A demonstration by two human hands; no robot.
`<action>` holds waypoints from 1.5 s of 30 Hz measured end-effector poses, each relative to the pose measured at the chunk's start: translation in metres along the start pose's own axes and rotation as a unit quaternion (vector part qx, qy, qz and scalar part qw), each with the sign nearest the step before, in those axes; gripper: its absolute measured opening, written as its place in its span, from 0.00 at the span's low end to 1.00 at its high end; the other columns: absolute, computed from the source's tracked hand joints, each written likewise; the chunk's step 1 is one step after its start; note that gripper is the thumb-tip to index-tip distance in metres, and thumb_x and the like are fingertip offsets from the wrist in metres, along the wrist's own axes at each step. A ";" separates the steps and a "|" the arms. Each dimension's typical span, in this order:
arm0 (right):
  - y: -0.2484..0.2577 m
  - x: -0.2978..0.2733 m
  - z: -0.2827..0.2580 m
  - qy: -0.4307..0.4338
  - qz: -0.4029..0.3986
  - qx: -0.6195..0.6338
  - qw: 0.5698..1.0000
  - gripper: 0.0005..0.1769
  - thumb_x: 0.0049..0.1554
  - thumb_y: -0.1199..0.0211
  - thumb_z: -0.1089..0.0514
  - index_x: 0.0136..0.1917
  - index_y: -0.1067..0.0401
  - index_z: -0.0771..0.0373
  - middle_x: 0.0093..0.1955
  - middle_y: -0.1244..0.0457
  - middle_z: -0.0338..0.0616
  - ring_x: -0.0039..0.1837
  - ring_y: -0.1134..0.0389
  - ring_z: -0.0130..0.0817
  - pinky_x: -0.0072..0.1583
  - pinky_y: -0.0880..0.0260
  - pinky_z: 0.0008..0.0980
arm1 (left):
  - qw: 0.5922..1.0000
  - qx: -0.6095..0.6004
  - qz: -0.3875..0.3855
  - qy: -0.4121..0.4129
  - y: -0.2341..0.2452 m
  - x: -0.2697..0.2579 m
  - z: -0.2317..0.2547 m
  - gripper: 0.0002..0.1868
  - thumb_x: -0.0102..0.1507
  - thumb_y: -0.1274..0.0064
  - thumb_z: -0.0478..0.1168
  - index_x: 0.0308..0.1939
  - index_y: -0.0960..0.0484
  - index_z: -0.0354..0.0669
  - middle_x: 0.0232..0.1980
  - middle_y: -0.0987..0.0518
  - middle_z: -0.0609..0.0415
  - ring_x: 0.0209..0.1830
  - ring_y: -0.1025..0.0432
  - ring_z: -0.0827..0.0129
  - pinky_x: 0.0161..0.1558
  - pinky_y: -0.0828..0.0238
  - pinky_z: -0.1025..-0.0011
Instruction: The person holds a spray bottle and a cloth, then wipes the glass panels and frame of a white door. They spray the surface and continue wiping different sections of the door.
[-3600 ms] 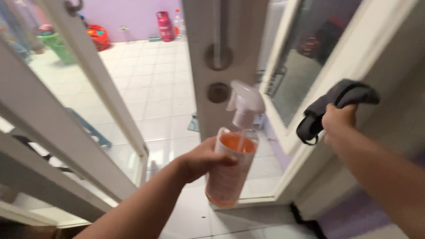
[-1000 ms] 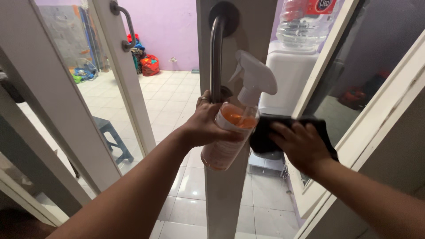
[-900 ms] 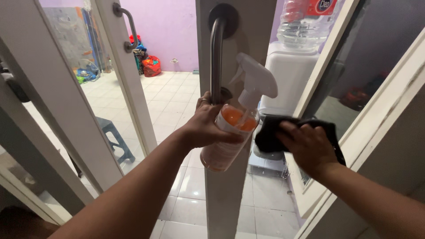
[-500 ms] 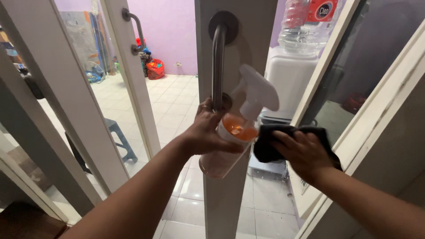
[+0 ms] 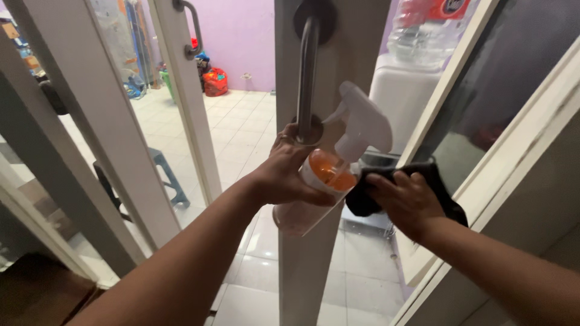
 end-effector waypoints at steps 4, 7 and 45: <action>0.001 0.017 0.034 -0.095 -0.048 -0.016 0.994 0.26 0.60 0.44 0.63 0.71 0.32 0.47 0.61 0.42 0.35 0.53 0.40 0.36 0.54 0.38 0.42 | 1.000 -0.007 -0.002 0.006 -0.003 -0.001 -0.002 0.45 0.38 0.28 0.63 0.57 0.16 0.54 0.75 0.37 0.42 0.81 0.62 0.42 0.78 0.63 0.47; -0.005 0.013 0.029 -0.129 -0.062 -0.009 0.990 0.23 0.59 0.46 0.59 0.67 0.31 0.47 0.64 0.42 0.37 0.56 0.39 0.38 0.55 0.38 0.42 | 0.999 -0.024 0.024 -0.011 -0.001 -0.002 0.001 0.45 0.38 0.27 0.62 0.57 0.17 0.53 0.75 0.39 0.42 0.80 0.63 0.40 0.77 0.63 0.46; 0.037 -0.029 0.106 -0.263 -0.031 0.080 0.961 0.38 0.50 0.36 0.64 0.74 0.33 0.58 0.74 0.45 0.60 0.68 0.40 0.60 0.66 0.35 0.56 | 0.999 -0.003 0.044 0.032 -0.001 -0.008 0.016 0.44 0.35 0.24 0.56 0.55 0.17 0.50 0.72 0.34 0.47 0.77 0.58 0.46 0.74 0.56 0.50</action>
Point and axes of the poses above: each hand's wrist, its own x-axis towards the middle knuckle, its own y-axis out of the back of the hand, z = x × y, the point moved 8 cm from there along x, towards the middle knuckle
